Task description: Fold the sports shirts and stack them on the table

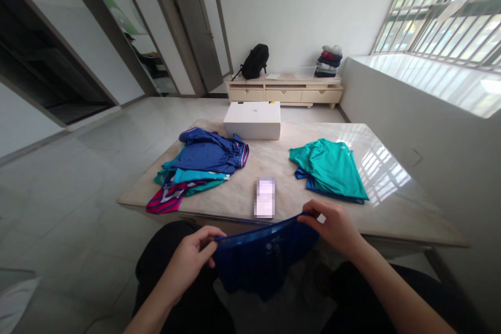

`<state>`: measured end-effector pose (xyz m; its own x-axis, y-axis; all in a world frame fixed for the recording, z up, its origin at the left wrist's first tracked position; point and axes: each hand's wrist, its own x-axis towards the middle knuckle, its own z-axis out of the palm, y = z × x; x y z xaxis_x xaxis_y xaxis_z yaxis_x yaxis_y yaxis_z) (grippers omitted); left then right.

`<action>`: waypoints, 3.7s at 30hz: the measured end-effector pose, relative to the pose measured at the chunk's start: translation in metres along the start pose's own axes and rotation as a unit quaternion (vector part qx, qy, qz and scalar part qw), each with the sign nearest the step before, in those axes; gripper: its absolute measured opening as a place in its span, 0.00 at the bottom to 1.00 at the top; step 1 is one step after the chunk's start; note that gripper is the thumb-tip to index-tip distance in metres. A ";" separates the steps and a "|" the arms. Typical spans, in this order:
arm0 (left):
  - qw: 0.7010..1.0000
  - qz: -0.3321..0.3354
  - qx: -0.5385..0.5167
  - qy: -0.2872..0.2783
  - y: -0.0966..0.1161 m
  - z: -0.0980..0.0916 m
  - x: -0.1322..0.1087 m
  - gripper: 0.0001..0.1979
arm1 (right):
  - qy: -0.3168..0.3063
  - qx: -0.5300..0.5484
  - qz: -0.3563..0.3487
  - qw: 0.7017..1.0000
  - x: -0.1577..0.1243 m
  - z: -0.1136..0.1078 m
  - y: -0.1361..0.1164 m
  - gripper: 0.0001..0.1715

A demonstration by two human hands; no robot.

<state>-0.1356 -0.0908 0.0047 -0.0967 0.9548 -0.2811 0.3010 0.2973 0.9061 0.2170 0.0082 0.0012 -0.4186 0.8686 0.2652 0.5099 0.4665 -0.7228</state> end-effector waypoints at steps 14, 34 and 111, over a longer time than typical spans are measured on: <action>0.956 0.162 0.240 0.045 -0.032 0.012 0.016 0.11 | -0.180 0.019 0.013 0.983 0.001 -0.004 -0.004 0.08; 0.977 0.019 0.206 -0.055 -0.021 0.007 0.020 0.12 | -0.098 -0.196 0.038 0.975 -0.001 0.007 0.003 0.08; 0.959 0.155 0.220 0.088 -0.050 0.011 0.028 0.16 | -0.148 -0.249 0.157 0.944 0.005 0.007 0.001 0.10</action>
<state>-0.1432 -0.0788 -0.0518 -0.0851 0.9936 0.0740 0.7089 0.0082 0.7052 0.2100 0.0124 -0.0031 -0.3423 0.9267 -0.1551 0.9031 0.2790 -0.3264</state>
